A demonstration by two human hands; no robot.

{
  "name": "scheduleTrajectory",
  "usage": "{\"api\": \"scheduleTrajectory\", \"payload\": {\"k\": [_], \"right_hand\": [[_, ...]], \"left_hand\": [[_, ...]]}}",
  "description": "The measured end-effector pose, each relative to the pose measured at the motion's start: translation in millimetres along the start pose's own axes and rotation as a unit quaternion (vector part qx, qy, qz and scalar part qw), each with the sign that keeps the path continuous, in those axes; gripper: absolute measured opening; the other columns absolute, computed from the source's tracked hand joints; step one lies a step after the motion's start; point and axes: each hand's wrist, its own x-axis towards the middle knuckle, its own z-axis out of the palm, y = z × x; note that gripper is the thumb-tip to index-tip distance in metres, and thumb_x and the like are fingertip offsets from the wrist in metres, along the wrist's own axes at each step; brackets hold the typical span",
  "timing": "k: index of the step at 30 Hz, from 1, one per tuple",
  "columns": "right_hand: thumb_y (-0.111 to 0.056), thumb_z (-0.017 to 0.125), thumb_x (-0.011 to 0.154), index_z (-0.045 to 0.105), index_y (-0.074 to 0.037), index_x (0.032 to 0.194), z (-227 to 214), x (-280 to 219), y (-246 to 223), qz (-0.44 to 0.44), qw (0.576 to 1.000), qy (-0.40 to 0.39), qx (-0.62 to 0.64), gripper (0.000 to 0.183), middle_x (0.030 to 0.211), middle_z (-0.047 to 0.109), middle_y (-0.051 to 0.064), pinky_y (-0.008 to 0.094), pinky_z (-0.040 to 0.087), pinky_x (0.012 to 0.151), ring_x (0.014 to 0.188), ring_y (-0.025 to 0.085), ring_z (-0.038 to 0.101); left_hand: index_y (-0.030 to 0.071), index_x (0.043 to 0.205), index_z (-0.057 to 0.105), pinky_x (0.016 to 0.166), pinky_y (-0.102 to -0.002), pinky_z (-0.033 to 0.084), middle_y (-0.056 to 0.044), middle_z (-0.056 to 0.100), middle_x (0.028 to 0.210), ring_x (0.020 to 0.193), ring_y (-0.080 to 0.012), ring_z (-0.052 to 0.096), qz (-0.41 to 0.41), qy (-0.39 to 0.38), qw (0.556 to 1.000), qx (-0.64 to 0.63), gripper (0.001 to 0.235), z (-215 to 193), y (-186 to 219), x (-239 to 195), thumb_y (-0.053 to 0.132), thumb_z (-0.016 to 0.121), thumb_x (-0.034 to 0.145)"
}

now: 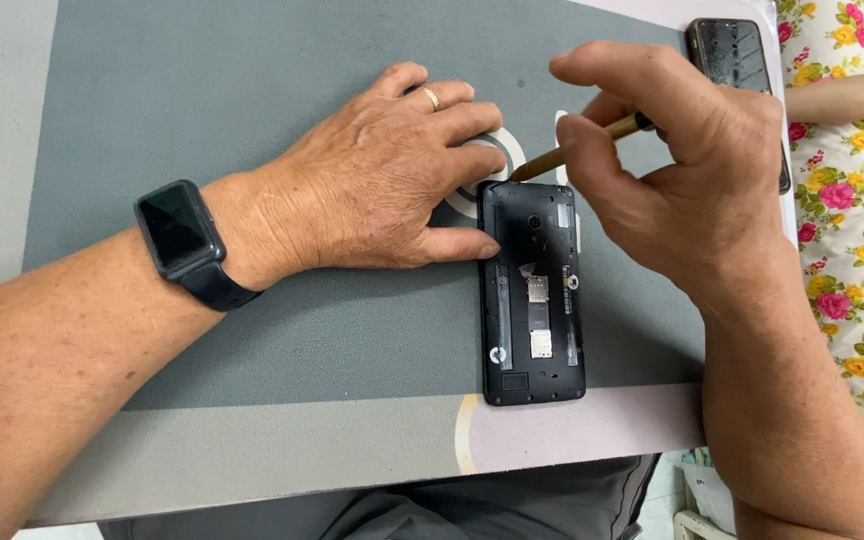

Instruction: The person uses a small brush to clean the back surface of a disassembled smartphone. They sweep away dust and debris from the camera module area and the edges of the device's internal frame.

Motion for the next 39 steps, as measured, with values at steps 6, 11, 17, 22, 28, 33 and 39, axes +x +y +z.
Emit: {"api": "scheduleTrajectory", "payload": {"k": [6,11,17,22,28,33,39], "right_hand": [[0.018,0.056,0.097,0.055,0.008,0.136,-8.1,11.9,-16.9,-0.008,0.997,-0.044,0.067,0.04,0.103,0.071,0.014,0.036,0.056,0.094,0.09,0.023,0.071],[0.017,0.067,0.105,0.059,0.007,0.134,1.9,8.8,-8.6,-0.011,0.998,-0.002,0.058,0.032,0.1,0.07,0.012,0.035,0.055,0.091,0.089,0.022,0.068],[0.016,0.054,0.095,0.058,0.004,0.132,0.6,8.6,-15.3,-0.015,0.996,-0.011,0.084,0.039,0.097,0.07,0.01,0.033,0.056,0.087,0.083,0.019,0.07],[0.015,0.063,0.098,0.06,0.002,0.132,4.9,5.9,-9.4,-0.022,0.997,-0.002,0.068,0.036,0.099,0.07,0.01,0.032,0.054,0.087,0.086,0.021,0.073],[0.017,0.059,0.104,0.059,0.006,0.131,3.2,8.0,-10.9,-0.004,0.997,0.014,0.072,0.029,0.095,0.066,0.011,0.034,0.054,0.085,0.081,0.02,0.065],[0.014,0.051,0.092,0.059,0.003,0.13,3.2,7.0,-16.4,-0.016,0.997,-0.012,0.071,0.04,0.1,0.072,0.012,0.032,0.056,0.084,0.084,0.021,0.074],[0.016,0.063,0.109,0.064,0.008,0.126,7.5,8.0,-11.0,-0.009,0.998,0.032,0.061,0.019,0.097,0.072,0.015,0.034,0.056,0.084,0.082,0.022,0.073]], "left_hand": [[0.013,0.101,0.07,0.095,-0.049,0.039,-0.006,0.062,0.11,0.107,-0.0295,0.058,-0.006,-0.008,1.0,-0.03,0.048,-3.1,-0.7,1.6,0.06,0.071,0.091],[0.015,0.127,0.065,0.104,-0.041,0.042,-0.002,0.069,0.121,0.11,-0.0213,0.069,-0.261,-0.052,0.827,-0.496,0.055,-34.1,-38.0,2.2,0.055,0.054,0.09],[0.012,0.111,0.067,0.076,-0.031,0.056,0.001,0.066,0.101,0.09,-0.0137,0.063,-0.353,0.071,0.833,-0.421,0.019,-24.8,-49.6,-5.0,0.026,0.058,0.102],[0.018,0.109,0.076,0.054,-0.049,0.052,0.004,0.075,0.118,0.1,-0.0301,0.065,-0.1,0.007,0.995,0.007,0.028,-9.5,-19.2,-1.9,0.042,0.072,0.096],[0.009,0.116,0.069,0.077,-0.047,0.044,-0.011,0.063,0.128,0.112,-0.032,0.061,-0.058,-0.084,0.993,0.061,0.07,-18.7,-2.7,-1.4,0.074,0.065,0.091],[0.013,0.104,0.061,0.08,-0.042,0.044,-0.006,0.06,0.114,0.103,-0.0274,0.059,0.003,-0.052,0.987,0.153,0.069,-17.3,-4.4,-4.0,0.081,0.064,0.092],[0.016,0.102,0.061,0.072,-0.035,0.045,-0.001,0.058,0.102,0.089,-0.0212,0.059,0.015,-0.059,0.96,0.275,0.074,-15.4,2.2,-2.2,0.088,0.049,0.099]]}}
